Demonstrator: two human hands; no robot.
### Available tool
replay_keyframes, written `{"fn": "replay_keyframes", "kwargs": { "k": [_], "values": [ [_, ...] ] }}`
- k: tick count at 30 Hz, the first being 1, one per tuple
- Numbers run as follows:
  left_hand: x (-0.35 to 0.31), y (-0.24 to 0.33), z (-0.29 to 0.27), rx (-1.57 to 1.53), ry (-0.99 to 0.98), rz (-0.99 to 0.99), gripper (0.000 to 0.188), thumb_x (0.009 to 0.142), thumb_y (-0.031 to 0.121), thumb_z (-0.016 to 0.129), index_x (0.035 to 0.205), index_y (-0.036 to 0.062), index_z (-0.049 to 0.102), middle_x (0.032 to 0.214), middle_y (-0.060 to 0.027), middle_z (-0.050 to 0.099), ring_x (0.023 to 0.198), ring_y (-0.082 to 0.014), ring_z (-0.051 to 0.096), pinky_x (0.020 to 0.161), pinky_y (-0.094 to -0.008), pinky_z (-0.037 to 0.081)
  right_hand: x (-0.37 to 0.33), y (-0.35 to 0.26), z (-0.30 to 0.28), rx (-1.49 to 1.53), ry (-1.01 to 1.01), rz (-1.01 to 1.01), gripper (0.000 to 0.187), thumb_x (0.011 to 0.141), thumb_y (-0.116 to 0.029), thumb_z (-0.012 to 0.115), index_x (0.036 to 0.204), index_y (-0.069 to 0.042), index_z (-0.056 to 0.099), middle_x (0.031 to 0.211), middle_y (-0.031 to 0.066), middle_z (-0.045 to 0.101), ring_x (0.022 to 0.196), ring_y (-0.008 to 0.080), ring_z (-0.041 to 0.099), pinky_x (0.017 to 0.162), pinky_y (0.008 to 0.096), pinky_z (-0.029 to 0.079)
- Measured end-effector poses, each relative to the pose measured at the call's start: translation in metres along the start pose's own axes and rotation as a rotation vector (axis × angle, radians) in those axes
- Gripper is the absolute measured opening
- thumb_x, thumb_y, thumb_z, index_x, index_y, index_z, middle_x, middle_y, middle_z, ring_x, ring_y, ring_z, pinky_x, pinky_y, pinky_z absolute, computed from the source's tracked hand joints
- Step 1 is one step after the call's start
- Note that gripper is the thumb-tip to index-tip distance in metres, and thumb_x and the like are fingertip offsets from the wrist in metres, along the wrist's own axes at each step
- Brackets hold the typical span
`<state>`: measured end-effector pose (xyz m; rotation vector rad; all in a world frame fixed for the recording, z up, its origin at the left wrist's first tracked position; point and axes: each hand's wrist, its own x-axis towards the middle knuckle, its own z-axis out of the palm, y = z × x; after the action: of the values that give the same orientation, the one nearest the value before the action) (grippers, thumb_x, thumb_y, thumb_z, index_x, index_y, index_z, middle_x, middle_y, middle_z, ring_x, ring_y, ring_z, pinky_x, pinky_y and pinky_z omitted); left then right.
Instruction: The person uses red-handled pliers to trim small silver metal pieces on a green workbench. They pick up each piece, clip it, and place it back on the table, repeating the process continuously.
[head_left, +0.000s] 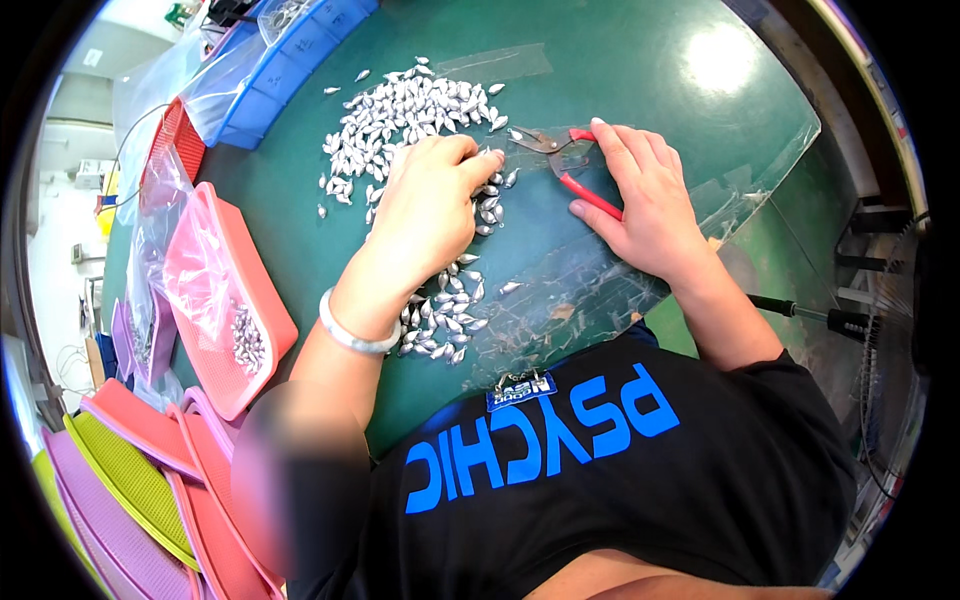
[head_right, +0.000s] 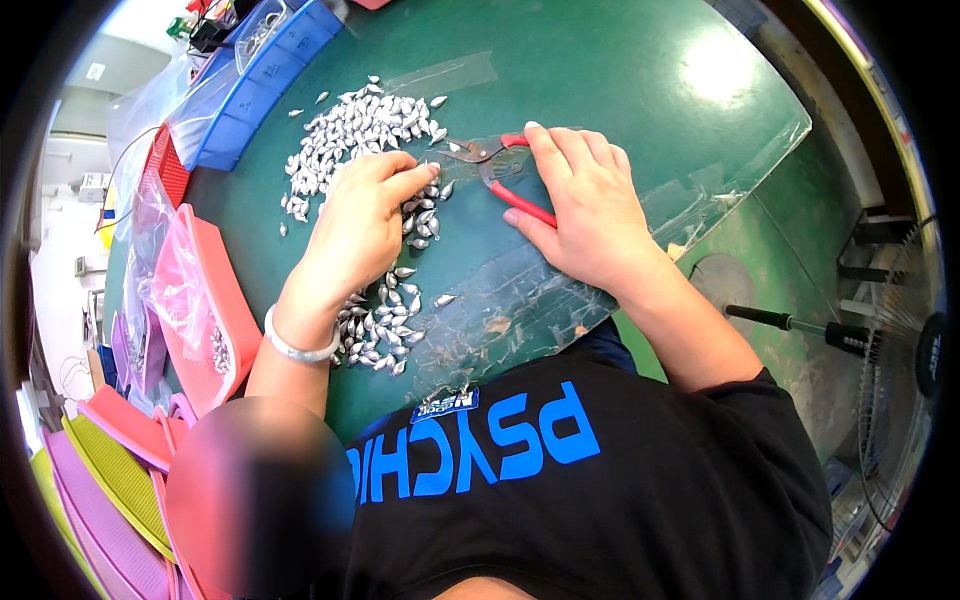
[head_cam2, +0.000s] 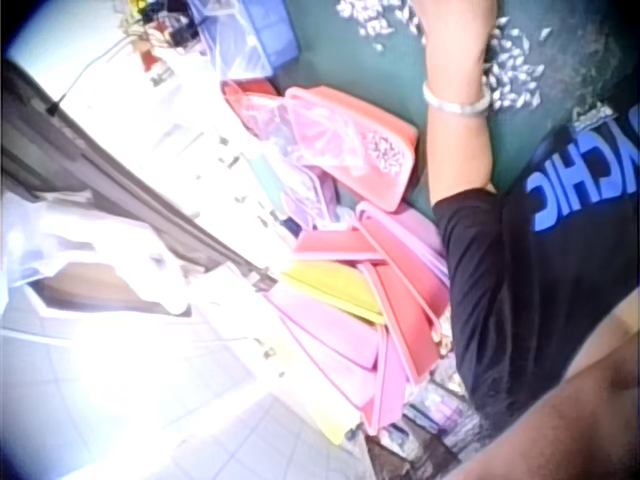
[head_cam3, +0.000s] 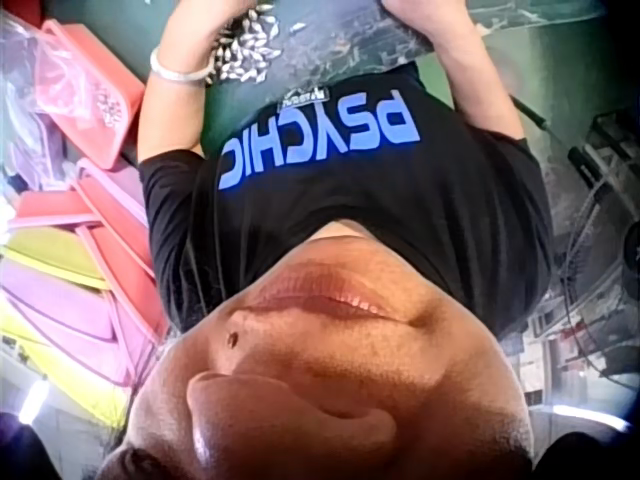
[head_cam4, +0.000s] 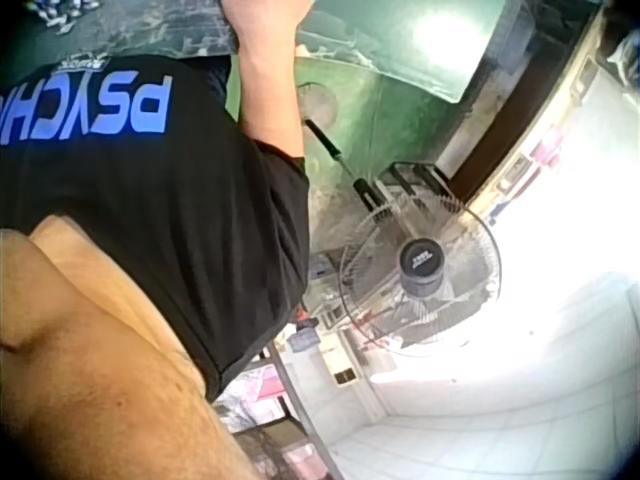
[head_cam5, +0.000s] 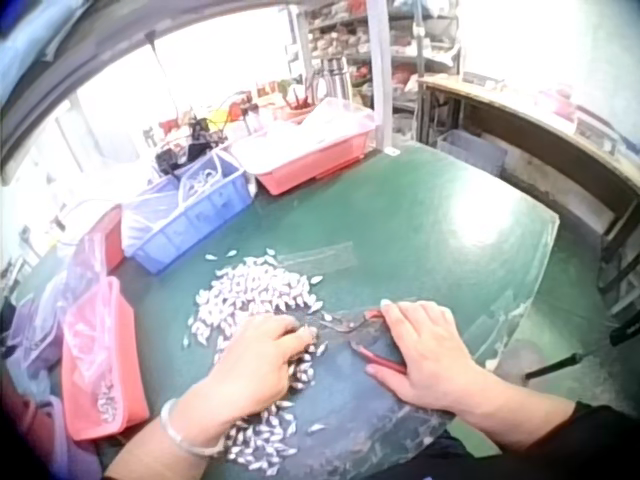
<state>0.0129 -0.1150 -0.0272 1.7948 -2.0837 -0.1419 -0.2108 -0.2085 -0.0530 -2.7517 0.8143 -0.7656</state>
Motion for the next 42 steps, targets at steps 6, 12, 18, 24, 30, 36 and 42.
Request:
{"fn": "replay_keyframes", "kwargs": {
  "k": [6,12,18,24,30,36,42],
  "values": [
    [-0.023,0.005,-0.016,0.014,-0.053,-0.031,0.038,0.071,-0.004,0.055,0.102,0.0111,0.071,0.114,-0.0133,0.059,0.112,-0.0295,0.051,0.098,-0.0403,0.035,-0.001,0.0,0.0,0.025,-0.006,0.004,0.073,0.071,-0.025,0.075,0.13,0.002,0.043,0.121,0.0155,0.051,0.11,0.0325,0.048,0.094,0.0419,0.036],
    [-0.017,0.0,-0.013,-0.071,0.053,-0.052,0.021,0.075,0.0,0.057,0.089,0.0074,0.071,0.092,-0.0094,0.063,0.093,-0.028,0.057,0.087,-0.0397,0.04,-0.001,0.001,0.001,0.011,0.011,-0.011,0.072,0.07,-0.026,0.076,0.129,0.002,0.044,0.119,0.0149,0.052,0.11,0.0322,0.048,0.093,0.0418,0.037],
    [0.001,-0.001,0.008,-0.045,0.194,-0.077,0.011,0.076,0.007,0.063,0.083,0.0056,0.07,0.079,-0.0084,0.059,0.08,-0.0277,0.055,0.076,-0.0382,0.042,-0.001,0.001,0.001,0.008,0.012,-0.011,0.072,0.07,-0.027,0.075,0.129,0.002,0.044,0.119,0.0149,0.052,0.111,0.032,0.048,0.094,0.0415,0.037],
    [0.018,-0.002,0.01,0.086,0.1,-0.126,0.01,0.074,0.009,0.068,0.081,0.0026,0.07,0.078,-0.0098,0.06,0.081,-0.0281,0.057,0.074,-0.0379,0.045,-0.001,0.0,0.0,0.014,0.014,-0.008,0.072,0.071,-0.027,0.075,0.129,0.002,0.044,0.119,0.0147,0.052,0.11,0.0319,0.048,0.093,0.0414,0.037],
    [0.015,0.001,0.013,0.122,0.179,-0.007,0.007,0.072,0.012,0.069,0.073,0.0054,0.07,0.075,-0.0082,0.058,0.079,-0.0263,0.056,0.075,-0.0386,0.046,-0.002,0.002,0.002,0.005,0.025,-0.013,0.071,0.072,-0.028,0.075,0.129,0.002,0.044,0.118,0.0147,0.052,0.11,0.0316,0.048,0.093,0.0411,0.037],
    [0.001,0.006,0.01,-0.656,0.317,-0.414,0.012,0.074,0.01,0.072,0.078,0.0033,0.063,0.073,-0.0019,0.059,0.065,-0.0109,0.055,0.06,-0.0251,0.045,-0.004,0.004,0.003,0.079,0.023,0.025,0.069,0.076,-0.024,0.072,0.133,0.001,0.042,0.125,0.0156,0.05,0.115,0.0322,0.047,0.097,0.0414,0.036],
    [-0.021,0.029,-0.003,-0.867,0.479,-0.407,0.012,0.078,0.006,0.071,0.08,0.0035,0.059,0.074,0.0008,0.06,0.067,-0.0066,0.054,0.063,-0.0219,0.046,-0.006,-0.011,-0.01,0.416,0.018,-0.015,0.06,0.078,-0.027,0.072,0.125,0.002,0.049,0.107,0.0155,0.057,0.094,0.0287,0.056,0.078,0.0359,0.047]
  ]
}}
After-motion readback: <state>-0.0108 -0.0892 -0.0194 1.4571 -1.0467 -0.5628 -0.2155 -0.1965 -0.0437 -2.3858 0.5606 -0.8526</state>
